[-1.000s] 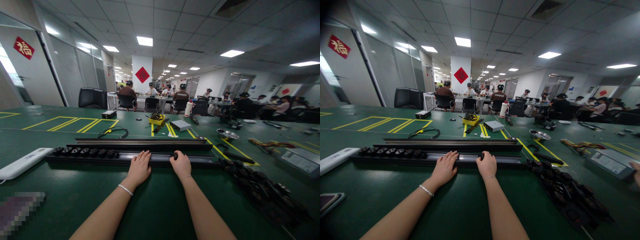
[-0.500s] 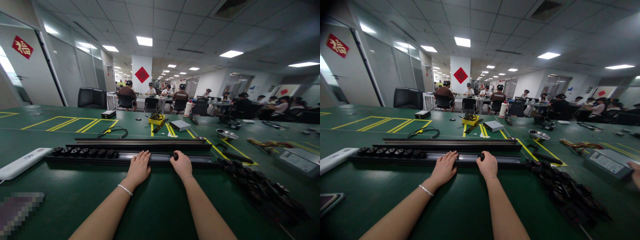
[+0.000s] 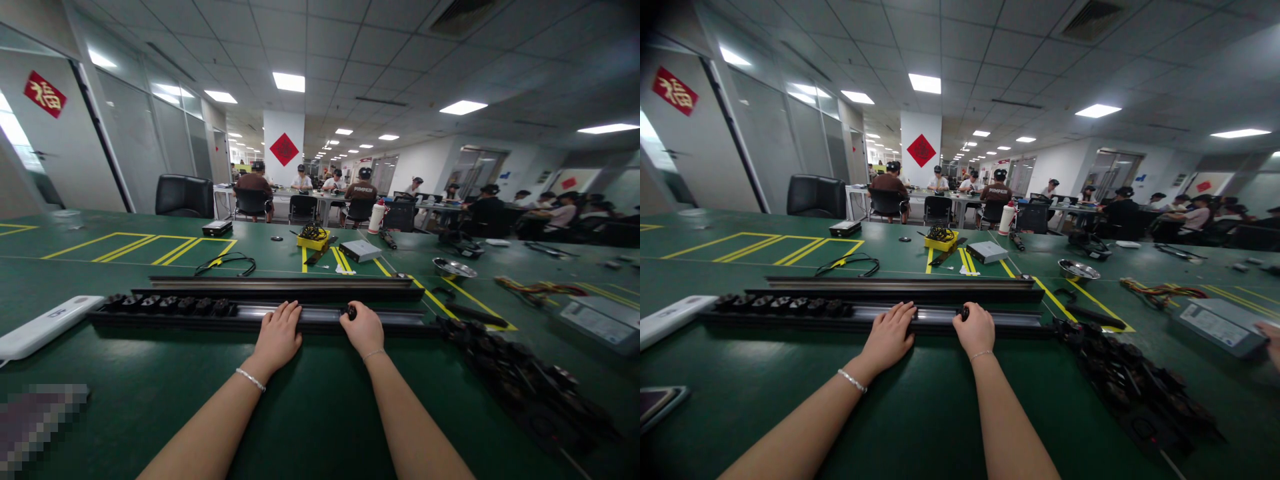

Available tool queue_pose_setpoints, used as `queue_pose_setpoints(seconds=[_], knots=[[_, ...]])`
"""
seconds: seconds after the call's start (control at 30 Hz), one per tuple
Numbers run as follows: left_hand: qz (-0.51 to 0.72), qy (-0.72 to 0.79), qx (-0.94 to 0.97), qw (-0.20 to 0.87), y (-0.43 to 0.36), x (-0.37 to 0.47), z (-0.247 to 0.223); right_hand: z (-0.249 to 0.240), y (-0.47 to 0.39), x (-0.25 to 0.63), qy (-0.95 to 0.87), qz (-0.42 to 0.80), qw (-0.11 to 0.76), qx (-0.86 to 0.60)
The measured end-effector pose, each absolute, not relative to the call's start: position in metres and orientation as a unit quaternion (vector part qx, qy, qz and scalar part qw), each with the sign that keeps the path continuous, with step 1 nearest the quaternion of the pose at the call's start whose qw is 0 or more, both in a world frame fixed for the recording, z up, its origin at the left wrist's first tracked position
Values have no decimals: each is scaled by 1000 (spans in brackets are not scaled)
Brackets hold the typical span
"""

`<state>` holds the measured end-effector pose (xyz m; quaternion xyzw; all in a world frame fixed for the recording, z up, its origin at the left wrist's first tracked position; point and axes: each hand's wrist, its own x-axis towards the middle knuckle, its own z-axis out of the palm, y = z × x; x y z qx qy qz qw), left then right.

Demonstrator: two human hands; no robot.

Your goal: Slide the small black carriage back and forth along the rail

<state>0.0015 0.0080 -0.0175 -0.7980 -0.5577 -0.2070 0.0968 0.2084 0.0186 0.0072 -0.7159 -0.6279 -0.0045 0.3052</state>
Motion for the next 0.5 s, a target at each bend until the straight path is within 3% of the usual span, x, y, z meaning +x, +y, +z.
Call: queue_pose_setpoints(seconds=[0.5], knots=[[-210,-556,-798,103,10,1,-20,7,19,209,-617,-3,303,-726]])
